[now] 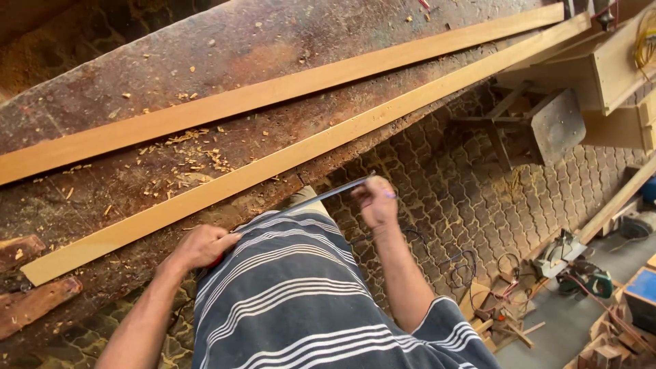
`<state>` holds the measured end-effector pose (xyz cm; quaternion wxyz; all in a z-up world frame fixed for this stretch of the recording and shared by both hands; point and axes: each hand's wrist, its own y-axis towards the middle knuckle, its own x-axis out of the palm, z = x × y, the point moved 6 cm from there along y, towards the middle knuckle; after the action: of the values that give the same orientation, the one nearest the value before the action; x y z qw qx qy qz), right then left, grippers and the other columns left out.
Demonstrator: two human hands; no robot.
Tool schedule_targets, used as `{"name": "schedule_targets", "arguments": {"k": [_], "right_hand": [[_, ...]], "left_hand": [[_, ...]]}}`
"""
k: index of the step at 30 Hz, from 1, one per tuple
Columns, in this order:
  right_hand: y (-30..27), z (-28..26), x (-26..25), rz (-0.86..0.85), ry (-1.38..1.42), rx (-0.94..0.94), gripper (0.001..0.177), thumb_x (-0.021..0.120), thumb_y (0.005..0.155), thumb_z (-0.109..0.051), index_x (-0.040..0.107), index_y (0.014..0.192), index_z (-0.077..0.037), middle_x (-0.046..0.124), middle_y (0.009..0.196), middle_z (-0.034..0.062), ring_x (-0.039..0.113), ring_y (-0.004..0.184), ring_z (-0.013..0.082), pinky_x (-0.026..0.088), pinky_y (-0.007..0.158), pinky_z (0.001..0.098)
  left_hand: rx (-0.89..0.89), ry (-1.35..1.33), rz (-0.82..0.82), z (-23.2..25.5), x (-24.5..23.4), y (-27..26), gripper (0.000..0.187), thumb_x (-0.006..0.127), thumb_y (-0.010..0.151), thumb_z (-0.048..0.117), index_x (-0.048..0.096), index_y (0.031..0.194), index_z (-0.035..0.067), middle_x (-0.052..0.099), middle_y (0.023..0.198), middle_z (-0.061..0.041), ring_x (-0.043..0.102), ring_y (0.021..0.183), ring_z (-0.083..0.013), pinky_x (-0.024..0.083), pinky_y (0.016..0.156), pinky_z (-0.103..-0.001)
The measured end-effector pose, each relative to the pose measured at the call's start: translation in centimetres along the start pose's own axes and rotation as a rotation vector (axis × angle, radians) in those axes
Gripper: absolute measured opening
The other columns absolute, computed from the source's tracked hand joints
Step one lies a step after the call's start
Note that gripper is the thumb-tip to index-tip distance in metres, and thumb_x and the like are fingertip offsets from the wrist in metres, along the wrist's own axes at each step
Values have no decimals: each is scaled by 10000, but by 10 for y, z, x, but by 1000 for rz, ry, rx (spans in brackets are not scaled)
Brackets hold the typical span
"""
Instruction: The person measures long wooden strips on a workbench with a tape measure and marks them with a pencil. They reposition the tape along each strip, hold it in place, and draw pencil marks at measured points, working along the boards one at a time.
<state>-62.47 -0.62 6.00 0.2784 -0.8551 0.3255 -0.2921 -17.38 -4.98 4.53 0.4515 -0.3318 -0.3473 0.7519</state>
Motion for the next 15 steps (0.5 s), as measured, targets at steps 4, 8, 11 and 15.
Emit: {"name": "schedule_targets", "arguments": {"k": [4,8,11,15], "right_hand": [[61,-60,-96,16,159,-190,201,679,992,1,519,907,-88,607,803,26,637,724,179,619,769,421],[59,-86,-83,432,-119,-136,90,647,965,-165,621,1035,-117,683,793,49,643,639,149,587,632,352],[71,-59,-50,390,-274,-102,118,653,982,-174,632,1045,-77,713,813,78,650,639,139,580,616,312],[71,-7,-8,309,-354,-121,154,667,990,-153,631,1048,-15,742,835,98,645,638,128,540,592,268]], "left_hand": [[24,58,136,-39,-15,-24,563,571,898,575,691,550,149,612,471,-17,572,445,-164,457,529,-371],[-75,105,199,-74,-19,-36,589,561,922,583,665,557,131,594,494,-59,560,473,-206,452,539,-395],[-133,88,241,-76,-21,-36,598,557,929,582,664,567,118,604,504,-70,576,489,-214,461,548,-403],[-173,64,260,-56,-30,-30,552,561,921,565,739,646,120,674,568,-71,633,542,-215,495,600,-398]]}}
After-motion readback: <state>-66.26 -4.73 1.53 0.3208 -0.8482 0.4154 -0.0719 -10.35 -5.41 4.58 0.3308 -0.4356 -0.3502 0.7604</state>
